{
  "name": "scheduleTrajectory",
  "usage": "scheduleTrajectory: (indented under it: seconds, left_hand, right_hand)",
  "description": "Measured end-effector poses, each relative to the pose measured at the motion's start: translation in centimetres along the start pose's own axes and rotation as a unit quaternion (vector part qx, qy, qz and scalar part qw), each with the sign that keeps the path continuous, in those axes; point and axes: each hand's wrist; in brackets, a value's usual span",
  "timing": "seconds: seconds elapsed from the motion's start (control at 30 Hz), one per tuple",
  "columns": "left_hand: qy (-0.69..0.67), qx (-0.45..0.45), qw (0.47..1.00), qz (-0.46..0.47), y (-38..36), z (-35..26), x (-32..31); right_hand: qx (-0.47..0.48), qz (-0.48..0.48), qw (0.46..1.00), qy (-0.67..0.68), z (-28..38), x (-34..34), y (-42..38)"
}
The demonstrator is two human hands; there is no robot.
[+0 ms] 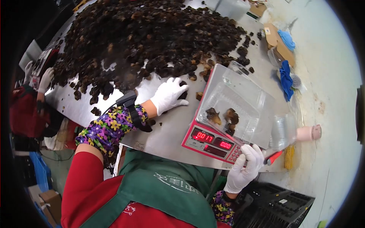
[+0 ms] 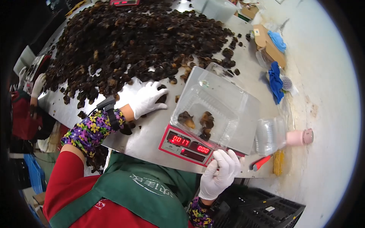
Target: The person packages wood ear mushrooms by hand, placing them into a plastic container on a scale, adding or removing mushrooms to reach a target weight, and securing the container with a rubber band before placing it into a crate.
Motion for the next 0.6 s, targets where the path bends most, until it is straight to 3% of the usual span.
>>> scheduleTrajectory:
  seconds: [0.07, 0.2, 0.27, 0.33, 0.4, 0.47, 0.53, 0.6]
  left_hand:
    - [-0.038, 0.058, 0.994, 0.09, 0.2, -0.6, 0.4]
    - [-0.088, 0.027, 0.995, 0.036, 0.0, 1.5, -0.8]
    - [-0.197, 0.115, 0.974, 0.015, 0.6, 2.0, -0.1]
    - [-0.351, 0.254, 0.901, 0.02, 1.4, 1.9, 0.9]
    - [-0.363, 0.197, 0.909, -0.063, 2.6, 0.1, 3.3]
    - [-0.453, 0.169, 0.871, -0.088, 4.0, -2.6, 5.8]
    - [-0.476, 0.116, 0.868, -0.081, 5.3, -6.1, 8.7]
    - [-0.431, 0.009, 0.899, -0.079, 6.1, -8.2, 9.6]
  right_hand:
    - [0.014, 0.008, 1.0, -0.021, -0.1, 0.2, 0.0]
    - [0.011, 0.006, 1.0, -0.009, -0.4, 0.3, -0.1]
    - [0.007, -0.002, 1.0, -0.011, -0.4, 0.3, -0.2]
    - [0.02, 0.0, 1.0, -0.014, -0.6, 0.4, -0.2]
    - [0.018, -0.003, 1.0, -0.014, -0.7, 0.3, -0.3]
    - [0.015, 0.009, 1.0, -0.016, -0.7, 0.1, -0.3]
    - [0.02, 0.013, 1.0, -0.013, -0.4, 0.0, -0.2]
    - [0.028, 0.018, 0.999, -0.006, -0.1, -0.1, 0.0]
Point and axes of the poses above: each hand's wrist, its own y-axis towards the middle knuckle, its own x-axis out of the back of the hand, z = x × y, and after that the axes turned 4 degrees about -z, right-handed
